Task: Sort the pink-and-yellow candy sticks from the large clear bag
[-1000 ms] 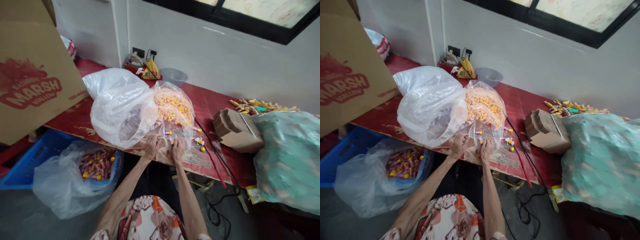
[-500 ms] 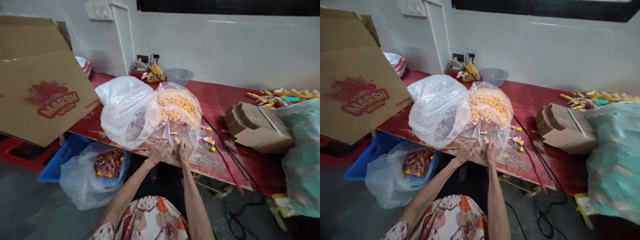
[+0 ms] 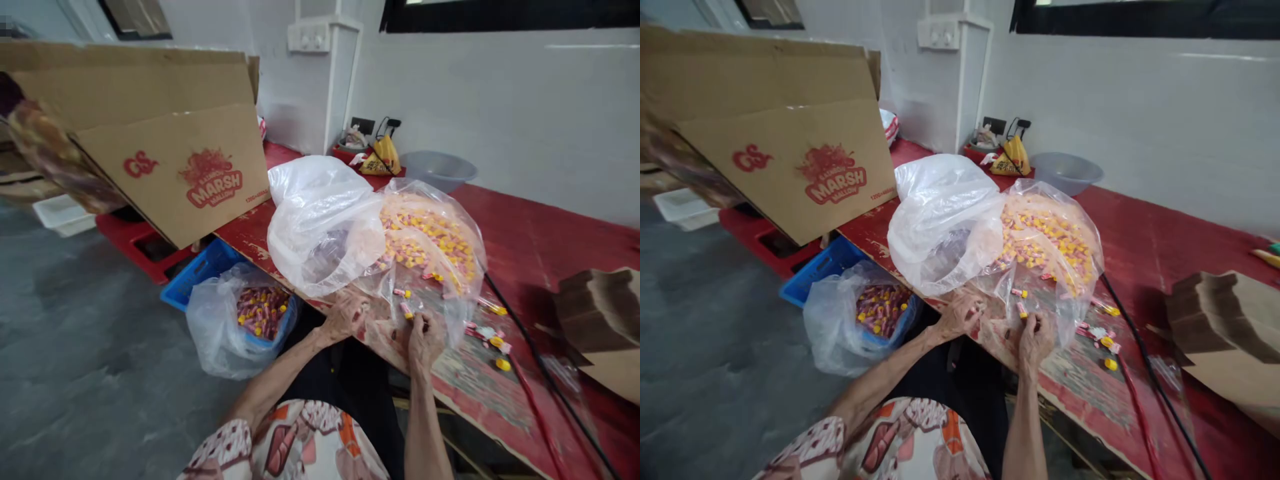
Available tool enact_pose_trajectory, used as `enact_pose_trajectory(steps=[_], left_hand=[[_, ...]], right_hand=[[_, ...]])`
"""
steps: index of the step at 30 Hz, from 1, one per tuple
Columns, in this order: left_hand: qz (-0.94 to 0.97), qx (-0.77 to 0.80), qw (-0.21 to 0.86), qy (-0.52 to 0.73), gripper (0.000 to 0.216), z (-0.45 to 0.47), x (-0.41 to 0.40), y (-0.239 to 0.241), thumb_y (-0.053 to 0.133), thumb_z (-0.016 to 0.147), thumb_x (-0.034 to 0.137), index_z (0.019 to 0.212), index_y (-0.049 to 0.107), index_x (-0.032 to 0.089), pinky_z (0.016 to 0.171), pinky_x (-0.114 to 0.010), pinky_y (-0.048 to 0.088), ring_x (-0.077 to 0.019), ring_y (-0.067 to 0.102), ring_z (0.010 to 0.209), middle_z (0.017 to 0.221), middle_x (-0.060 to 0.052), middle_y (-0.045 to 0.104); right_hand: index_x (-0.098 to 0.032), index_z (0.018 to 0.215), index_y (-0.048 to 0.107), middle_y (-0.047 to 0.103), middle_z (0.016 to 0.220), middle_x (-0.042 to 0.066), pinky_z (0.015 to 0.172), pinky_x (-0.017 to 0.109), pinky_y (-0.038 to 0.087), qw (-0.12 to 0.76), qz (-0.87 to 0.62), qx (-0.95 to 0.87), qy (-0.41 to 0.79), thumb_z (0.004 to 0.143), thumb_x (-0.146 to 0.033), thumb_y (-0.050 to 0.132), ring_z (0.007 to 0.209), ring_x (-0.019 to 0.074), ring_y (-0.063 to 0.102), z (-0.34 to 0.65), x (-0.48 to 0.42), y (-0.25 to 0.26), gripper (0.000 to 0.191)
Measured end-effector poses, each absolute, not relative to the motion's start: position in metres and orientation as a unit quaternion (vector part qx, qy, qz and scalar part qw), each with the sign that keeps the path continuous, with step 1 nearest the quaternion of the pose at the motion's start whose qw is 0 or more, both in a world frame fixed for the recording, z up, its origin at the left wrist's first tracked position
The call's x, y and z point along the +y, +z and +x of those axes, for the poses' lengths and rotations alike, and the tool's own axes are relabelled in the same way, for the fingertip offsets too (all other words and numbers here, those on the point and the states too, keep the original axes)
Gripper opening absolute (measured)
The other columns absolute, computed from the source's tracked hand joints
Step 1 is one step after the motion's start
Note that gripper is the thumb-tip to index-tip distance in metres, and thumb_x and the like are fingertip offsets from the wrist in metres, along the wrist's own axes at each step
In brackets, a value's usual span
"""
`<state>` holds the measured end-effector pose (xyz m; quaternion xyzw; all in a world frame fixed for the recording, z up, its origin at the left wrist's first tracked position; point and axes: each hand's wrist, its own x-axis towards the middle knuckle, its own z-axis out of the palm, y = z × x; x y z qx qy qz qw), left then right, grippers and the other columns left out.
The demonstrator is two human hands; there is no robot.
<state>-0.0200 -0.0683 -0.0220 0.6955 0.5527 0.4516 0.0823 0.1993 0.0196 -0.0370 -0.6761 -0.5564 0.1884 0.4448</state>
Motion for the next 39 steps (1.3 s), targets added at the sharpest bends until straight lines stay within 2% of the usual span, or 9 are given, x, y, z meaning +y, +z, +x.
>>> enact_pose_trajectory(steps=[3, 9, 13, 20, 26, 30, 34, 36, 39], left_hand=[[0.643, 0.580, 0.031, 0.500, 0.028, -0.048, -0.099, -0.017, 0.060, 0.105, 0.021, 0.131, 0.069, 0.022, 0.098, -0.037, 0.062, -0.0225, 0.074, 0.101, 0.110, -0.008, 0.076], [0.477, 0.752, -0.083, 0.448, 0.027, -0.133, -0.183, -0.049, 0.055, 0.104, 0.024, 0.125, 0.071, 0.022, 0.094, -0.043, 0.060, -0.0252, 0.069, 0.090, 0.100, -0.008, 0.072], [0.410, 0.806, -0.147, 0.401, 0.028, -0.164, -0.209, -0.062, 0.053, 0.103, 0.025, 0.123, 0.071, 0.021, 0.101, -0.054, 0.058, -0.0342, 0.069, 0.109, 0.114, -0.017, 0.072], [0.541, 0.679, -0.115, 0.482, 0.030, -0.136, -0.078, -0.015, 0.046, 0.112, 0.029, 0.131, 0.068, 0.022, 0.112, -0.046, 0.057, -0.0283, 0.068, 0.123, 0.127, -0.015, 0.073], [0.515, 0.752, -0.032, 0.410, 0.040, -0.118, 0.047, -0.022, 0.048, 0.107, 0.025, 0.144, 0.061, 0.013, 0.120, -0.062, 0.050, -0.0396, 0.064, 0.135, 0.139, -0.025, 0.070], [0.524, 0.751, -0.013, 0.401, 0.029, -0.122, 0.052, -0.032, 0.053, 0.107, 0.024, 0.131, 0.067, 0.017, 0.119, -0.059, 0.049, -0.0387, 0.067, 0.127, 0.125, -0.020, 0.075], [0.558, 0.686, -0.026, 0.467, 0.023, -0.123, 0.032, -0.035, 0.058, 0.106, 0.023, 0.126, 0.067, 0.019, 0.119, -0.053, 0.049, -0.0343, 0.068, 0.121, 0.121, -0.016, 0.074], [0.549, 0.677, -0.030, 0.490, 0.021, -0.121, 0.026, -0.035, 0.057, 0.107, 0.024, 0.125, 0.066, 0.020, 0.117, -0.052, 0.050, -0.0329, 0.067, 0.121, 0.120, -0.016, 0.072], [0.520, 0.667, -0.033, 0.533, 0.019, -0.117, 0.022, -0.030, 0.058, 0.105, 0.028, 0.121, 0.065, 0.020, 0.111, -0.047, 0.054, -0.0302, 0.067, 0.117, 0.117, -0.015, 0.070]], right_hand=[[-0.023, 0.084, 0.070, 0.073, 0.087, 0.011, 0.080, 0.038, 0.043, 0.428, -0.676, -0.571, 0.184, 0.092, -0.068, 0.044, 0.083, 0.0270, 0.061, 0.200, 0.020, -0.036, 0.053], [-0.023, 0.088, 0.071, 0.074, 0.088, 0.011, 0.081, 0.038, 0.042, 0.428, -0.683, -0.565, 0.174, 0.091, -0.067, 0.044, 0.086, 0.0279, 0.062, 0.203, 0.021, -0.043, 0.052], [-0.023, 0.088, 0.070, 0.075, 0.089, 0.012, 0.079, 0.037, 0.042, 0.431, -0.672, -0.580, 0.163, 0.092, -0.068, 0.044, 0.086, 0.0282, 0.062, 0.203, 0.021, -0.046, 0.053], [-0.022, 0.087, 0.071, 0.074, 0.085, 0.011, 0.079, 0.037, 0.046, 0.447, -0.667, -0.573, 0.164, 0.091, -0.073, 0.042, 0.082, 0.0258, 0.062, 0.200, 0.020, -0.041, 0.059], [-0.022, 0.088, 0.072, 0.075, 0.090, 0.012, 0.082, 0.037, 0.048, 0.460, -0.653, -0.566, 0.205, 0.091, -0.068, 0.045, 0.086, 0.0260, 0.065, 0.195, 0.014, -0.033, 0.053], [-0.017, 0.121, 0.073, 0.078, 0.102, 0.011, 0.083, 0.036, 0.050, 0.481, -0.656, -0.527, 0.247, 0.091, -0.063, 0.051, 0.087, 0.0254, 0.070, 0.197, 0.021, -0.029, 0.059], [-0.013, 0.147, 0.064, 0.079, 0.115, 0.014, 0.087, 0.036, 0.052, 0.436, -0.659, -0.562, 0.244, 0.094, -0.059, 0.054, 0.096, 0.0268, 0.072, 0.199, 0.051, -0.019, 0.071], [-0.015, 0.140, 0.070, 0.078, 0.124, 0.017, 0.093, 0.038, 0.052, 0.394, -0.628, -0.630, 0.230, 0.093, -0.054, 0.058, 0.106, 0.0282, 0.071, 0.196, 0.071, -0.013, 0.061], [-0.019, 0.109, 0.078, 0.079, 0.111, 0.014, 0.093, 0.038, 0.051, 0.330, -0.592, -0.696, 0.237, 0.096, -0.046, 0.059, 0.105, 0.0276, 0.068, 0.190, 0.094, -0.009, 0.035]])
